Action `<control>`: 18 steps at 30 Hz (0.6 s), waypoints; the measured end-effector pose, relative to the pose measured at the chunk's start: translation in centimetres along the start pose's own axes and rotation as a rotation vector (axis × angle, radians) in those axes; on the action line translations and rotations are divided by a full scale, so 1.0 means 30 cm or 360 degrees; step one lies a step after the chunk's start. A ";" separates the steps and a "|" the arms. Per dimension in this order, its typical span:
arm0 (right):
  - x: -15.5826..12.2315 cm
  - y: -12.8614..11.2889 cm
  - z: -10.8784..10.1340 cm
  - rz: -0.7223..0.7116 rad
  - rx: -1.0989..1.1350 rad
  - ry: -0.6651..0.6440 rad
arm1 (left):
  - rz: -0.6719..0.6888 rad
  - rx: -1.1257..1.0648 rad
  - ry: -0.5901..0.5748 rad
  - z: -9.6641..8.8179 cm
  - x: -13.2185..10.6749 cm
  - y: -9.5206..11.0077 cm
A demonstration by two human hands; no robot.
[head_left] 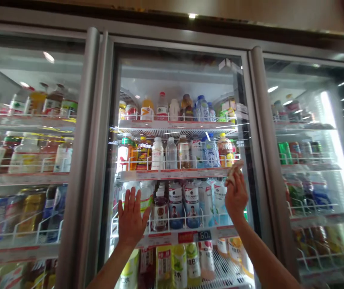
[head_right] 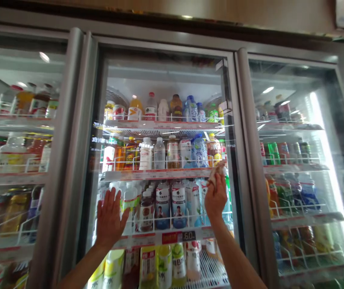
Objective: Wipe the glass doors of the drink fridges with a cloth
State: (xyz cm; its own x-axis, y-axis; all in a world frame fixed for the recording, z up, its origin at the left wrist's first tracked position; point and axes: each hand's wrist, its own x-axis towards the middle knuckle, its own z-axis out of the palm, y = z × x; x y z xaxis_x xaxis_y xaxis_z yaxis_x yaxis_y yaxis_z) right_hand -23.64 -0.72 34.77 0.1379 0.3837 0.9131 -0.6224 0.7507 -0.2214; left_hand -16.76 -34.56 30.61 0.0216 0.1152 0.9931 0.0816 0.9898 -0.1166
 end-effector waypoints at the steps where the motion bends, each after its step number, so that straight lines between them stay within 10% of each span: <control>1: 0.000 0.039 -0.004 -0.0055 -0.0142 0.0064 | -0.0001 0.0003 0.0002 0.000 0.000 0.001; 5: -0.043 0.032 -0.001 -0.0233 -0.0273 0.0144 | -0.0003 0.0023 0.0010 0.002 0.001 0.003; 12: -0.075 -0.200 0.041 -0.1072 -0.0084 -0.0644 | 0.0009 -0.0001 0.0011 0.002 -0.001 -0.004; 18: 0.051 -0.039 0.042 -0.0422 -0.0303 0.0085 | 0.0010 0.0018 0.0017 0.003 -0.003 -0.002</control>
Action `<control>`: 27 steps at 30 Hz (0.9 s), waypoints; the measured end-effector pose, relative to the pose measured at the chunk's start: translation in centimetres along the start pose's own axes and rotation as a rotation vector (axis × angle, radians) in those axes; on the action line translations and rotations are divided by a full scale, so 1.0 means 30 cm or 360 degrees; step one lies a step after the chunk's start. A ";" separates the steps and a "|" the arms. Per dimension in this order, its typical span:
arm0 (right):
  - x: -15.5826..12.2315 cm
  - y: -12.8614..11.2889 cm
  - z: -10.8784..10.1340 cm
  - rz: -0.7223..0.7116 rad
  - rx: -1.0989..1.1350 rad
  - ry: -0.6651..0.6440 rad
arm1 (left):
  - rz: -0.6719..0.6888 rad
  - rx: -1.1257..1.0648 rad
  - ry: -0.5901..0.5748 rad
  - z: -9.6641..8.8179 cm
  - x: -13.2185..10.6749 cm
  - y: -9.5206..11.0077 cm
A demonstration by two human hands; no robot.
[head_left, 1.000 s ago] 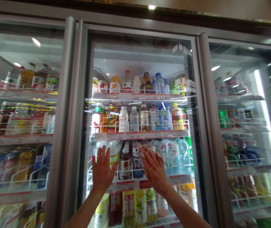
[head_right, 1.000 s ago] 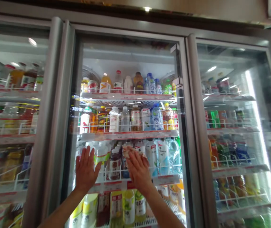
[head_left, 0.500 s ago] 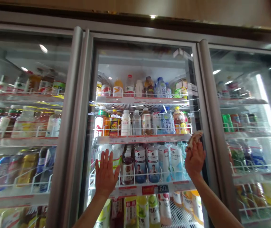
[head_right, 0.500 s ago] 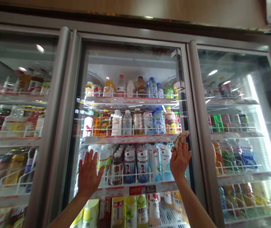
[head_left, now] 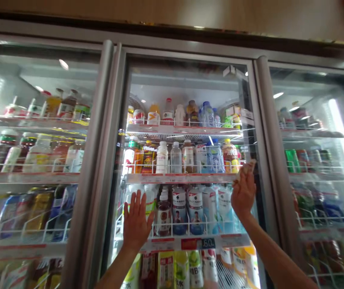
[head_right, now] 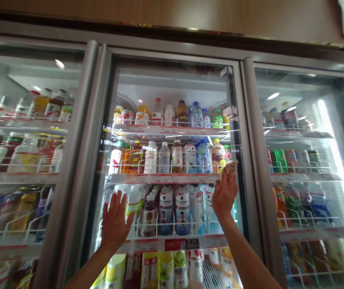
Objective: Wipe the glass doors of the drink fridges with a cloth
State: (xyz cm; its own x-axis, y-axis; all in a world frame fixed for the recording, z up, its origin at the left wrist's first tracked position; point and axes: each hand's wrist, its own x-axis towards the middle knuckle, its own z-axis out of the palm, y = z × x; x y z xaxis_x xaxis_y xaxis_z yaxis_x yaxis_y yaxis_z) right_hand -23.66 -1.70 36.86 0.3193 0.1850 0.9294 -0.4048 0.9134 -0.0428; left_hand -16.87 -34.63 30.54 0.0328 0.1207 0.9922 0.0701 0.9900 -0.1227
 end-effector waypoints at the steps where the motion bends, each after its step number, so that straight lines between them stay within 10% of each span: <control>1: -0.014 -0.023 0.000 -0.0011 0.0035 -0.0052 | -0.0003 0.0000 -0.0003 0.000 0.000 0.000; 6: -0.080 -0.119 -0.035 -0.0730 0.0263 -0.0673 | -0.0003 0.0002 -0.0012 -0.003 0.000 0.002; 12: 0.020 -0.013 -0.001 0.0104 -0.0029 -0.0096 | -0.0003 0.0022 -0.0016 -0.004 0.003 0.004; 18: -0.038 -0.162 -0.018 -0.0715 0.0299 -0.0697 | 0.0015 0.0043 -0.0043 -0.003 -0.001 -0.004; 23: 0.048 -0.026 -0.007 -0.0013 0.0007 -0.0160 | -0.0004 0.0047 -0.0059 0.001 -0.005 -0.003; 27: -0.007 -0.113 -0.011 -0.0266 0.0140 -0.0388 | -0.0017 0.0025 -0.0059 -0.002 -0.002 0.000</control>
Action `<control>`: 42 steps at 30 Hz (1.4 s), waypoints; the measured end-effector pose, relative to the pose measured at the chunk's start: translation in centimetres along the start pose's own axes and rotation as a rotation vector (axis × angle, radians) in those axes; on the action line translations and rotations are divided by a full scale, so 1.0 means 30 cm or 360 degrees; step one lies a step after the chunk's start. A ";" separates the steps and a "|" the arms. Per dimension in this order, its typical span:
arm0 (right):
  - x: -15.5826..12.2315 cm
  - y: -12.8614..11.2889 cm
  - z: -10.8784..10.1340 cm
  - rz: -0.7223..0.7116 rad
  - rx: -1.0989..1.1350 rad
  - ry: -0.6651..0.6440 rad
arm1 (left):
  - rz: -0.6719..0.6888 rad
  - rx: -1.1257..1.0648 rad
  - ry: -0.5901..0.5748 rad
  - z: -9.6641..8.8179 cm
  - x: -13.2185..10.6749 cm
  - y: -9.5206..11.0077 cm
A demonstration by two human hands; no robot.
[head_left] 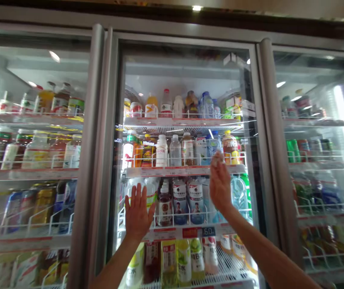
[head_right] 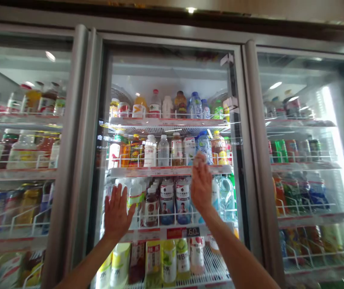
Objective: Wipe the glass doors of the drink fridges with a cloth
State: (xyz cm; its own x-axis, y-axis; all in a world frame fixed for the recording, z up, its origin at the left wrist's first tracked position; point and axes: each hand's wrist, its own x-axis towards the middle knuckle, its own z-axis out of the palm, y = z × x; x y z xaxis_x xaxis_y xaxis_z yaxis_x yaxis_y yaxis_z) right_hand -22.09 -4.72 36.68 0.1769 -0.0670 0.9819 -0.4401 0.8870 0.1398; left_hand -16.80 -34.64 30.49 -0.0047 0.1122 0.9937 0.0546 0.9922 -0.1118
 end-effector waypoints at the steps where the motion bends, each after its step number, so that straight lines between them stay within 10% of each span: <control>1: -0.023 -0.028 0.000 -0.0171 0.0047 -0.0140 | 0.0000 -0.0012 0.0002 -0.001 0.001 0.000; 4: -0.052 -0.011 -0.011 -0.0412 0.0045 -0.0298 | -0.0005 -0.0023 0.0003 -0.004 0.002 0.002; 10: 0.069 0.060 0.006 0.0316 -0.0122 0.0163 | 0.0024 0.0018 0.0006 -0.002 0.001 0.003; 16: 0.025 -0.086 0.006 -0.0594 0.0082 -0.0370 | 0.0012 -0.0002 0.0021 -0.004 0.002 0.002; 20: 0.107 0.047 0.034 0.0049 -0.0092 0.0136 | 0.0050 0.0053 0.0050 -0.005 0.005 0.005; 23: 0.158 0.006 0.070 0.0295 -0.0034 0.0266 | 0.0059 0.0088 0.0058 -0.007 0.007 0.006; 29: 0.098 -0.093 0.040 -0.0627 0.0098 -0.0338 | 0.0069 0.0089 0.0053 -0.009 0.005 0.002; 35: 0.225 0.052 0.061 0.0307 -0.0092 0.0281 | 0.0074 0.0094 0.0058 -0.004 0.003 0.000; 40: 0.156 -0.074 0.048 -0.0637 0.0034 -0.0308 | 0.0074 0.0058 0.0062 -0.004 0.005 -0.003; 42: 0.143 -0.023 0.027 -0.0638 -0.0008 -0.0305 | 0.0068 0.0047 0.0056 -0.002 0.004 -0.002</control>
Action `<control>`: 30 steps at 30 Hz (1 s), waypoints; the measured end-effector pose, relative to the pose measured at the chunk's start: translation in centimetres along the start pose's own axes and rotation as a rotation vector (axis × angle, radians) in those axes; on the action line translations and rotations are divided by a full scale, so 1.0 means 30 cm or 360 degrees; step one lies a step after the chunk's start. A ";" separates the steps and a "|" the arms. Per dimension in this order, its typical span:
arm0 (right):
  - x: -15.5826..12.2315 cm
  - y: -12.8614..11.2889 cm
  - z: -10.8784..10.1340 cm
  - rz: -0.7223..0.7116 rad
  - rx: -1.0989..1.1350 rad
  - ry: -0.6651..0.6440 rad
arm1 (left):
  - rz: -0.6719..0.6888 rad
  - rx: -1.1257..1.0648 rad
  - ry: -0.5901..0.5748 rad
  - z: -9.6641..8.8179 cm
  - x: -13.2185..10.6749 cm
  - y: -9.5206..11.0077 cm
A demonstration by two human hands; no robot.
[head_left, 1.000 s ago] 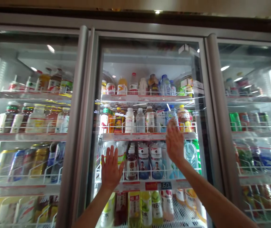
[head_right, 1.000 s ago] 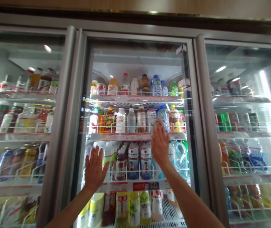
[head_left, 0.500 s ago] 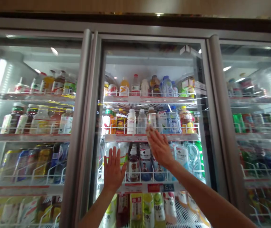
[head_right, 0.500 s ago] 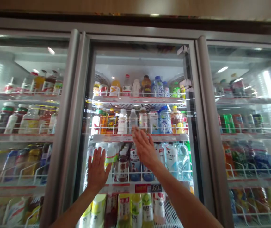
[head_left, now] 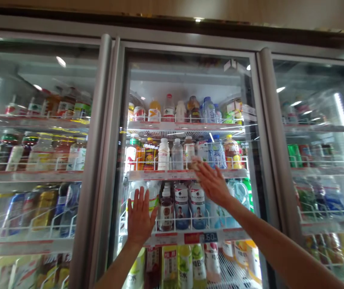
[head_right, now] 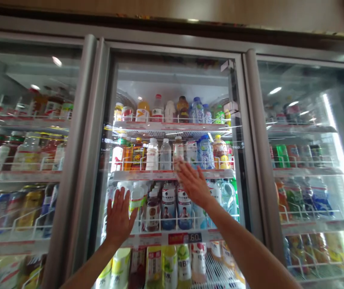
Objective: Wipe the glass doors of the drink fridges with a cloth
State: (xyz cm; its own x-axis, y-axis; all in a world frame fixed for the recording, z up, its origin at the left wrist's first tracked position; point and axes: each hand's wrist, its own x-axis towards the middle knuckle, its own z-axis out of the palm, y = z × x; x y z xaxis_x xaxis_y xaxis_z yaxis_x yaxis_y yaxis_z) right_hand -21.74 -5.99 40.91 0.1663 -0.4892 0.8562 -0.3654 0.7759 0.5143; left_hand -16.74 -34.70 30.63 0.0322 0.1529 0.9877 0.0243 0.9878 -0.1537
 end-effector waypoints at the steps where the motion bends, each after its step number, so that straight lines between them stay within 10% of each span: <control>1: -0.010 0.042 -0.006 0.0199 -0.0057 0.0101 | -0.0003 -0.0003 -0.0001 0.001 0.000 0.001; 5: 0.023 0.140 0.004 0.1012 -0.0190 0.0497 | -0.0009 0.0005 0.0006 0.004 -0.001 0.005; 11: 0.013 -0.002 0.020 0.0117 0.0006 0.0034 | 0.0006 0.0014 -0.0001 -0.003 0.001 0.000; 18: 0.054 0.151 0.005 0.1030 -0.0117 0.0574 | 0.0001 0.0010 0.0013 0.000 0.001 0.002; 24: 0.047 -0.062 0.025 -0.0034 0.0044 0.0040 | -0.0002 0.0000 0.0013 -0.002 0.001 0.001; 30: 0.156 0.150 0.032 0.0956 -0.0059 0.0484 | -0.0028 0.0038 -0.0030 -0.001 -0.009 0.004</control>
State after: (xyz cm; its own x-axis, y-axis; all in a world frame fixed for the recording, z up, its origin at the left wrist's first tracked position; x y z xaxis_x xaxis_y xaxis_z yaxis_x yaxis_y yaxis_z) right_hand -23.48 -5.16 47.16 0.1965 0.1616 0.9671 -0.4444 0.8939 -0.0591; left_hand -16.70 -34.63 30.34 0.0129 0.1359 0.9906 0.0007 0.9907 -0.1360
